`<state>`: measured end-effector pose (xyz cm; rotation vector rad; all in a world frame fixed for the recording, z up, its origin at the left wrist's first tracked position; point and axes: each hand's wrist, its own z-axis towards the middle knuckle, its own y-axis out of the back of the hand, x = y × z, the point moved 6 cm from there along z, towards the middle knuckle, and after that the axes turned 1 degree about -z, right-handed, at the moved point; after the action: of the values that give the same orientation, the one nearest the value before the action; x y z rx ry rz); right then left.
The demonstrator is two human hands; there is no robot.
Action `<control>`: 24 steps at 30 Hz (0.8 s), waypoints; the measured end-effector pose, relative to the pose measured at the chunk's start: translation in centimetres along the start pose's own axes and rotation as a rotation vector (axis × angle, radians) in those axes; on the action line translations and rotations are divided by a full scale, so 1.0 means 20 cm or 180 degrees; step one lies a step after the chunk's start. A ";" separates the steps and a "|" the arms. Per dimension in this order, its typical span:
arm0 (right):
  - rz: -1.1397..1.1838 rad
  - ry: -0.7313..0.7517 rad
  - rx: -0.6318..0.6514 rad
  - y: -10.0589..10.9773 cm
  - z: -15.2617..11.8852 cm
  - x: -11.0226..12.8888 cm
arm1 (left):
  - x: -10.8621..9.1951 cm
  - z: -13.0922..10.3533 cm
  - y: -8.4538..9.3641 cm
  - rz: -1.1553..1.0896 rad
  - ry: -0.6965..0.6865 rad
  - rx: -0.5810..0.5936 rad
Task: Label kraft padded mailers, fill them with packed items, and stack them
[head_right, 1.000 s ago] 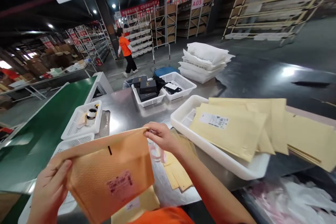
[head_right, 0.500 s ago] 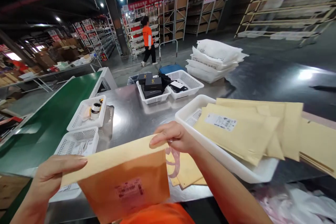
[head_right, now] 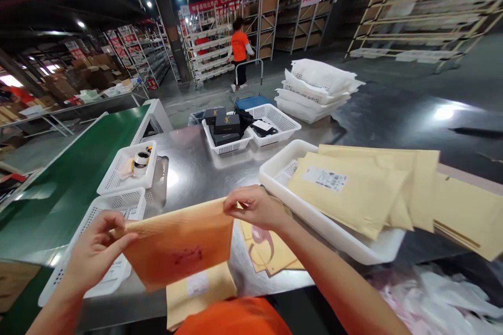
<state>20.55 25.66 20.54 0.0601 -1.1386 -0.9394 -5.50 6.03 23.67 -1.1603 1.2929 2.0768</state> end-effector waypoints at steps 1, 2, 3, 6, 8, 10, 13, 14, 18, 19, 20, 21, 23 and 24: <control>-0.0134 -0.0087 -0.0052 0.00 -0.01 -0.03 | 0.02 0.00 0.01 0.0026 0.0050 -0.0110; -0.0296 -0.0193 -0.0142 0.01 -0.01 -0.06 | 0.04 -0.01 0.03 0.0148 0.0064 -0.0223; -0.0494 -0.0318 -0.0306 0.03 -0.02 -0.07 | 0.04 -0.01 0.04 0.0357 0.0011 -0.0332; -0.1258 -0.0487 -0.0922 0.06 0.00 -0.02 | -0.03 -0.02 -0.02 0.1128 -0.0495 -0.0479; -0.1724 -0.0201 -0.0656 -0.06 0.06 0.12 | -0.15 -0.03 -0.15 0.1394 -0.1115 -0.0212; -0.2090 0.0147 0.0242 -0.24 0.13 0.24 | -0.28 -0.06 -0.27 0.1421 -0.1795 0.0079; -0.2614 0.0098 0.1192 -0.35 0.18 0.25 | -0.36 -0.11 -0.30 0.1508 -0.2334 0.0109; -0.2735 -0.0050 0.1312 -0.31 0.17 0.20 | -0.34 -0.13 -0.26 0.1593 -0.2330 0.0064; -0.2819 -0.0752 0.1302 -0.02 0.01 -0.03 | -0.14 -0.15 -0.09 0.1894 -0.1716 -0.0077; -0.2785 -0.0855 0.1200 0.03 -0.02 -0.06 | -0.09 -0.14 -0.07 0.1893 -0.1474 -0.0101; -0.2714 -0.0865 0.1051 0.05 -0.05 -0.06 | -0.06 -0.13 -0.07 0.1839 -0.1291 -0.0130; -0.2613 -0.0768 0.0883 0.05 -0.06 -0.04 | -0.06 -0.12 -0.09 0.1747 -0.1215 -0.0118; -0.2346 -0.0334 0.0740 -0.03 -0.05 0.04 | -0.12 -0.09 -0.20 0.1497 -0.1360 0.0081; -0.2237 -0.0116 0.0721 -0.07 -0.04 0.08 | -0.16 -0.07 -0.26 0.1346 -0.1469 0.0189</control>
<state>20.50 23.33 20.72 0.6637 -1.2770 -1.4234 0.58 7.45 23.35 -0.3548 1.4327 2.3861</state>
